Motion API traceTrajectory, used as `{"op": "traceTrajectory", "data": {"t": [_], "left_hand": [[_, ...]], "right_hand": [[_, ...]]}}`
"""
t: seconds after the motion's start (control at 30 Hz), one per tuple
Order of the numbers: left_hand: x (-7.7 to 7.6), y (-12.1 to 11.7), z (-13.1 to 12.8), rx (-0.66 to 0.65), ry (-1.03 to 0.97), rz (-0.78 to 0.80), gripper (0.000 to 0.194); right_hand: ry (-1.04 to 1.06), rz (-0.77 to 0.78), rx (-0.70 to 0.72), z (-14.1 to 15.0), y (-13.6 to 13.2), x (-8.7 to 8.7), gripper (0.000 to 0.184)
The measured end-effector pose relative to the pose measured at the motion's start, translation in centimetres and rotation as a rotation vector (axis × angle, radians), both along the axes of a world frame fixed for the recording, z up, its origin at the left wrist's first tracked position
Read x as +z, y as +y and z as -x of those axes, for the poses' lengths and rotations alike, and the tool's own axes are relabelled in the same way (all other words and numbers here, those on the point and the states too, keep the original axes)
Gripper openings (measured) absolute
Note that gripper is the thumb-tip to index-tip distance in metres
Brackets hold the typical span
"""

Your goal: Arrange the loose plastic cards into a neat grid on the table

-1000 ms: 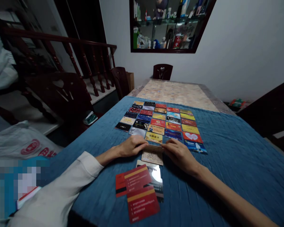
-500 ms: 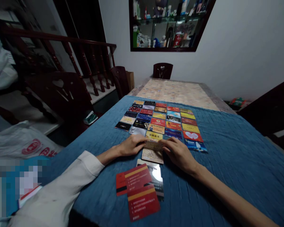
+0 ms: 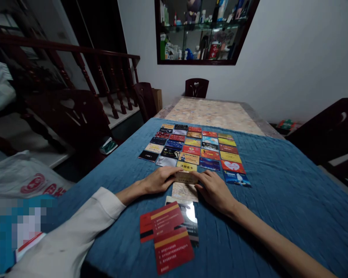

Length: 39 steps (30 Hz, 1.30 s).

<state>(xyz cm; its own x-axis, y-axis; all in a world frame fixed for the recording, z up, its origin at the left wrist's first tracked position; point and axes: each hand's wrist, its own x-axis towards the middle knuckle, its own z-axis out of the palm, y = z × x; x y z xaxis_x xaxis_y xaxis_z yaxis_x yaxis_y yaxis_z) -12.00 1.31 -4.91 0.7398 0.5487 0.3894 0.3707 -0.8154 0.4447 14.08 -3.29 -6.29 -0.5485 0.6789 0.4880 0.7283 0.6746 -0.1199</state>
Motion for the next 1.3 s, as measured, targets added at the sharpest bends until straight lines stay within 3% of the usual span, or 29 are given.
{"op": "traceTrajectory", "data": {"t": [0.47, 1.03, 1.3], "left_hand": [[0.1, -0.2, -0.4, 0.046, -0.068, 0.041, 0.039], [-0.1, -0.5, -0.8, 0.055, -0.167, -0.001, 0.041], [0.0, -0.6, -1.0, 0.066, -0.209, 0.046, 0.042]], "right_hand": [[0.018, -0.013, -0.039, 0.1, 0.2, -0.4, 0.043], [0.078, -0.110, 0.017, -0.1, 0.0, 0.5, 0.058], [0.061, -0.162, 0.019, -0.1, 0.1, 0.8, 0.056]]}}
